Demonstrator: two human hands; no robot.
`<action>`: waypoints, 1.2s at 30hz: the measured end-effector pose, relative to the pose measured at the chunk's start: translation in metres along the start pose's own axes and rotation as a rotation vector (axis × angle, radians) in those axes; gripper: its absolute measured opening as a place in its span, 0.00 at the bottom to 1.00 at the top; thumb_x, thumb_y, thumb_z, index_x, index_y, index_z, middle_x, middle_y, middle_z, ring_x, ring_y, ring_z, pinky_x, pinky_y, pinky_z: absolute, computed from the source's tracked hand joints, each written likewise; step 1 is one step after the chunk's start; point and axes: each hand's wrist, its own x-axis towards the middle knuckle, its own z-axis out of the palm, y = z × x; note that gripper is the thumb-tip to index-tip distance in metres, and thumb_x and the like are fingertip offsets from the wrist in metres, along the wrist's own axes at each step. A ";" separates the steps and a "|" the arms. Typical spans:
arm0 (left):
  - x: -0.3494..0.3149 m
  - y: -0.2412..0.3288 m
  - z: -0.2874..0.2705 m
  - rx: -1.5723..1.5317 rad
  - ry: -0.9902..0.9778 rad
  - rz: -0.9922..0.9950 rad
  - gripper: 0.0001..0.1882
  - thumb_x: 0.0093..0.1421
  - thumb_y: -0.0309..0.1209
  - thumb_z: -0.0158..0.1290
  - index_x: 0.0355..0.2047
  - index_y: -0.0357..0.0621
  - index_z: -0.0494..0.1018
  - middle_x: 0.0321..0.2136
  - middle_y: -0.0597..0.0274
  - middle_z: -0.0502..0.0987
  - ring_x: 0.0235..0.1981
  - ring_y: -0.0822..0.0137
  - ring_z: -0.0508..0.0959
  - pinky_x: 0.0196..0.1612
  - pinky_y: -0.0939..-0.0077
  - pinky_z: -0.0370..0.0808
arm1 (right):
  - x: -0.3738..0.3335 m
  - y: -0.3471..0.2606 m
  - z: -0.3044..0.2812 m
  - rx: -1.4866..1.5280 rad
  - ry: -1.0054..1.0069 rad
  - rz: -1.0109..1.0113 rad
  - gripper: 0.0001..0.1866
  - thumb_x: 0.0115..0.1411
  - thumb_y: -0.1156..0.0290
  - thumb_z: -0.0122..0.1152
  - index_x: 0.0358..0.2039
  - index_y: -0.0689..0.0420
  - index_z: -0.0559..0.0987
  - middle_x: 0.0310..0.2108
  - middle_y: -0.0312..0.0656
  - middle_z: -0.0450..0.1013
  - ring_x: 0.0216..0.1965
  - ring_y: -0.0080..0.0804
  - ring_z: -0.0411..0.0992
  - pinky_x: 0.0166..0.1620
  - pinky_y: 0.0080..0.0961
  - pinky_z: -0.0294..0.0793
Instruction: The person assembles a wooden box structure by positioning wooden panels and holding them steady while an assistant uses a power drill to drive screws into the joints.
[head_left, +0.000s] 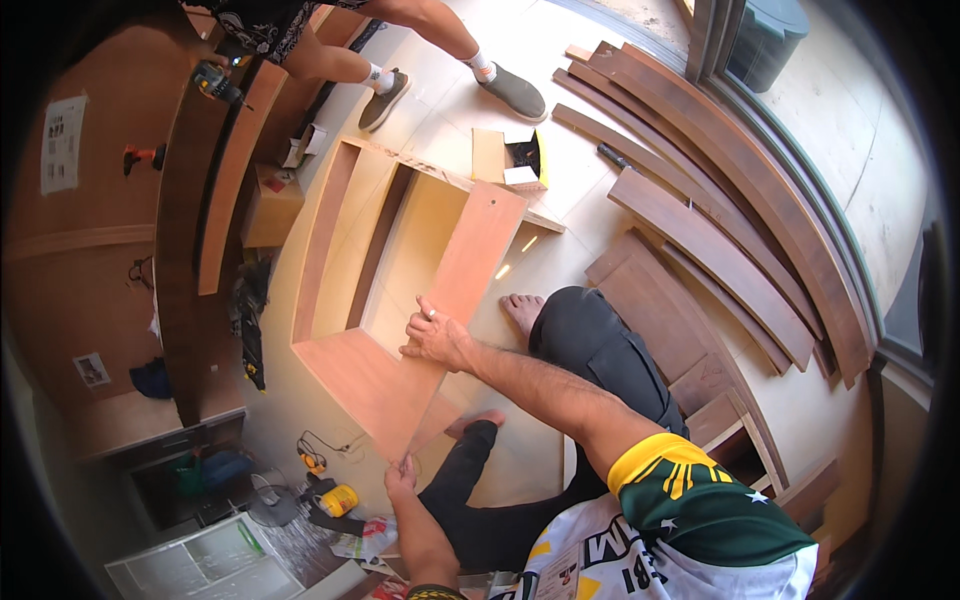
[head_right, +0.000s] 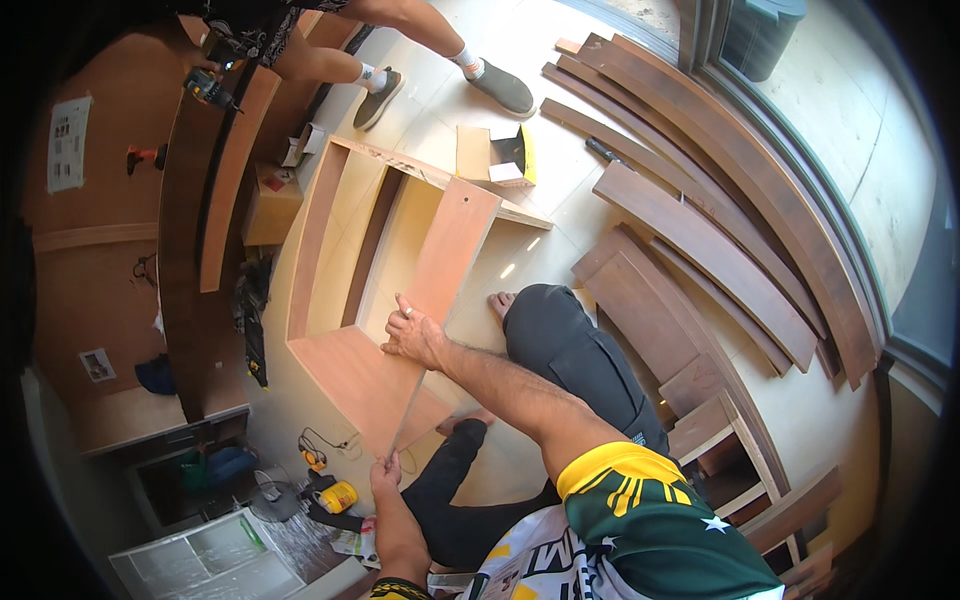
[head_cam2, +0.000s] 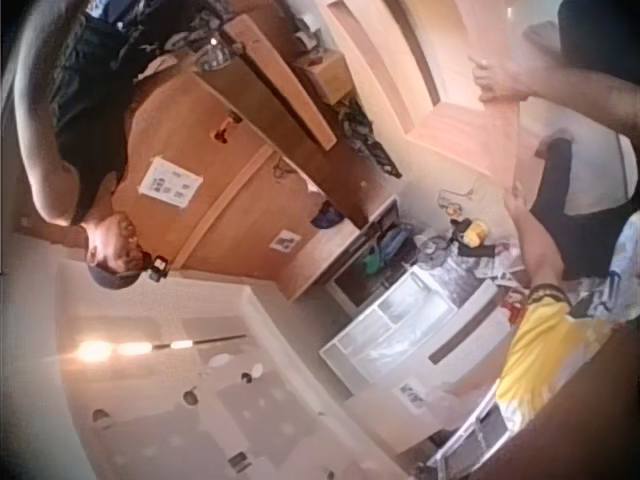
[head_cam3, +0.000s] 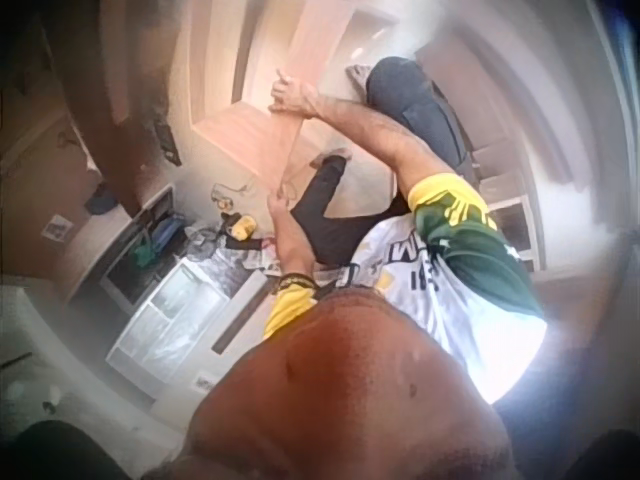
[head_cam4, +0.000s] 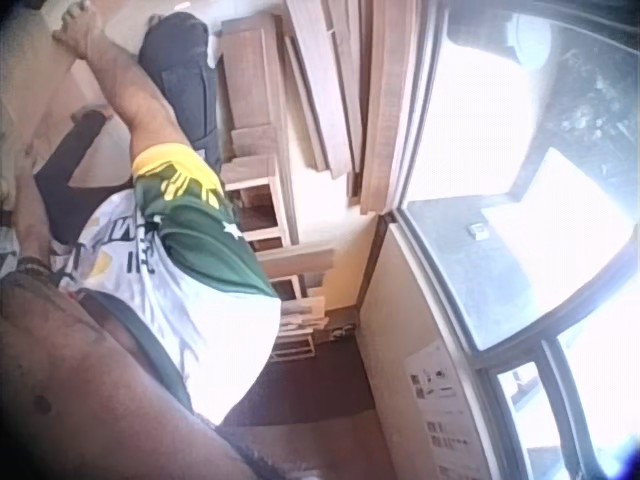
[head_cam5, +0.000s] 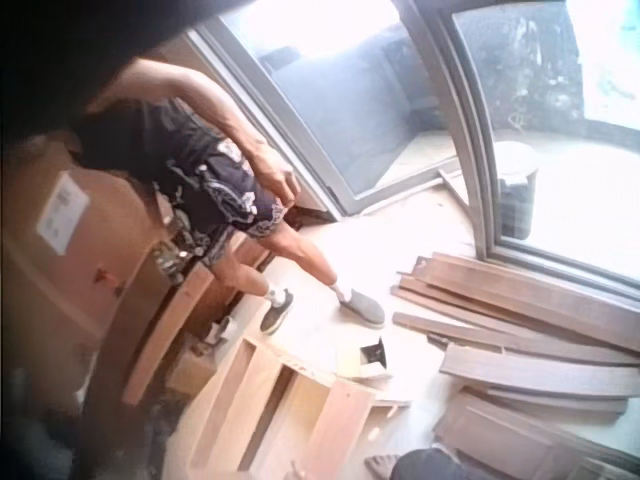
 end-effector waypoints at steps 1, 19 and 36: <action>0.001 -0.001 -0.005 0.038 -0.035 0.011 0.20 0.76 0.25 0.44 0.64 0.30 0.66 0.60 0.46 0.75 0.62 0.49 0.75 0.69 0.54 0.73 | 0.001 -0.001 0.000 0.004 -0.017 0.001 0.31 0.69 0.60 0.57 0.71 0.22 0.65 0.58 0.30 0.68 0.72 0.37 0.56 0.76 0.69 0.31; 0.001 -0.060 -0.037 -0.137 -0.336 0.162 0.23 0.69 0.34 0.61 0.61 0.38 0.71 0.54 0.55 0.78 0.56 0.55 0.79 0.63 0.56 0.77 | 0.042 -0.129 0.032 0.098 0.092 -0.284 0.57 0.54 0.20 0.54 0.77 0.42 0.59 0.73 0.61 0.55 0.76 0.58 0.50 0.75 0.69 0.35; -0.022 -0.106 -0.015 -0.298 -0.113 0.316 0.26 0.71 0.47 0.58 0.60 0.42 0.75 0.50 0.58 0.82 0.45 0.64 0.85 0.51 0.70 0.82 | 0.076 -0.171 0.028 -0.065 0.055 -0.130 0.33 0.71 0.35 0.45 0.64 0.44 0.73 0.49 0.51 0.77 0.55 0.52 0.72 0.60 0.57 0.61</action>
